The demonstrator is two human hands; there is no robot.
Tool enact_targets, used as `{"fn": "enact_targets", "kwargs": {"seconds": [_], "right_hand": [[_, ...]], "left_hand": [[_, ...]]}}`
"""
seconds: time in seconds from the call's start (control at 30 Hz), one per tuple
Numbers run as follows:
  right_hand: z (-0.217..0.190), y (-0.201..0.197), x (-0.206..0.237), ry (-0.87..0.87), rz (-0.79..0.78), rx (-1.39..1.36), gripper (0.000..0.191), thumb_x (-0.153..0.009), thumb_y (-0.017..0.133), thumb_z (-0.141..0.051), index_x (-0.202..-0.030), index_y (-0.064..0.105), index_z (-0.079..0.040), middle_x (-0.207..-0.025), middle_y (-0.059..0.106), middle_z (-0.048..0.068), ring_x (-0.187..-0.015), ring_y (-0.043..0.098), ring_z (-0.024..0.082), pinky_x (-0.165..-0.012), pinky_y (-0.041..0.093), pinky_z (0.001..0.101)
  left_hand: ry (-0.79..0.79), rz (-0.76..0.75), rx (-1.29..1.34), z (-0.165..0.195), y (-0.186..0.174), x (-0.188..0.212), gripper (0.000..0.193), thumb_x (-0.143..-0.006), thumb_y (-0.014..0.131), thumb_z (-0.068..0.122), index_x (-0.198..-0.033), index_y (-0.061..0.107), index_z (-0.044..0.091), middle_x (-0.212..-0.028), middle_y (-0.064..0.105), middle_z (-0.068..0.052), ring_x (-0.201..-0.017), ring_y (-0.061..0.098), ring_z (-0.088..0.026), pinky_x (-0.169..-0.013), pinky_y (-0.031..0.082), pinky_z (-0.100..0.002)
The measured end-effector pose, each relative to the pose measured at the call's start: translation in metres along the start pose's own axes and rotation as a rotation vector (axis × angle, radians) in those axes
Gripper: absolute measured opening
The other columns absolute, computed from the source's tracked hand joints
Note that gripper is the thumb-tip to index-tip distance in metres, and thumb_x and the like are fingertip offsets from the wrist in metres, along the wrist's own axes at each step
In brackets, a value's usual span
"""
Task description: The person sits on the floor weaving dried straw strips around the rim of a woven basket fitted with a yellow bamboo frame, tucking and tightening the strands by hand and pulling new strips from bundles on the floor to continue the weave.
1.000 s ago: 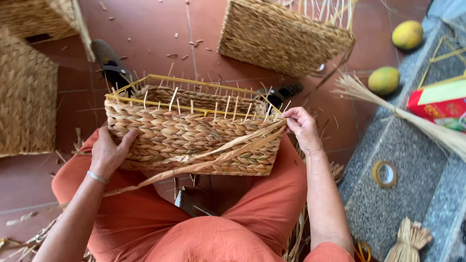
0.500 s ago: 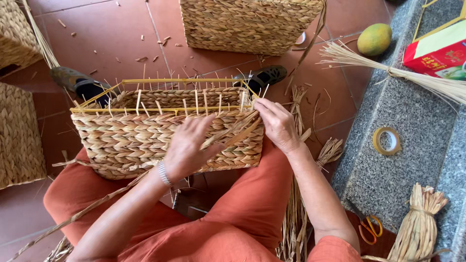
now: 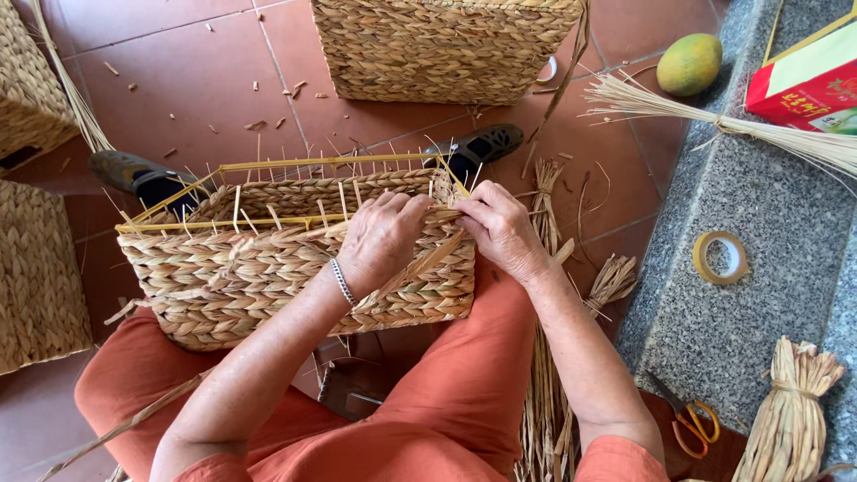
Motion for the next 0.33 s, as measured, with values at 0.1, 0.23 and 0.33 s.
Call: {"fn": "enact_targets", "kwargs": {"seconds": [0.1, 0.23, 0.33], "right_hand": [[0.005, 0.001, -0.001, 0.021, -0.005, -0.044, 0.023, -0.082, 0.079, 0.005, -0.101, 0.068, -0.002, -0.095, 0.061, 0.009, -0.091, 0.066, 0.027, -0.079, 0.056, 0.0374], [0.008, 0.008, -0.001, 0.010, 0.006, 0.002, 0.018, -0.082, 0.077, 0.000, -0.096, 0.065, -0.001, -0.095, 0.061, 0.010, -0.089, 0.065, 0.031, -0.078, 0.054, 0.0411], [0.019, 0.010, 0.002, 0.090, -0.017, -0.049, 0.013, -0.089, 0.073, -0.002, -0.096, 0.063, -0.002, -0.096, 0.061, 0.010, -0.089, 0.066, 0.029, -0.078, 0.055, 0.0403]], "left_hand": [[-0.033, 0.056, -0.057, 0.004, -0.022, 0.002, 0.050, -0.086, 0.066, 0.008, -0.135, 0.060, 0.002, -0.096, 0.064, -0.011, -0.093, 0.061, -0.032, -0.077, 0.048, -0.047], [0.252, 0.285, -0.186, 0.049, -0.042, 0.044, 0.058, -0.079, 0.065, 0.006, -0.137, 0.054, 0.006, -0.129, 0.059, -0.014, -0.118, 0.060, -0.032, -0.100, 0.048, -0.051], [0.344, 0.063, 0.019, 0.057, -0.004, 0.067, 0.056, -0.091, 0.068, 0.004, -0.143, 0.049, 0.000, -0.140, 0.053, -0.017, -0.127, 0.056, -0.034, -0.107, 0.045, -0.048]]}}
Point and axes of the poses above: each hand's wrist, its own x-axis away from the middle knuckle, its own y-axis out of the palm, z = x × y, the point moved 9 cm from there along -x, towards the middle knuckle
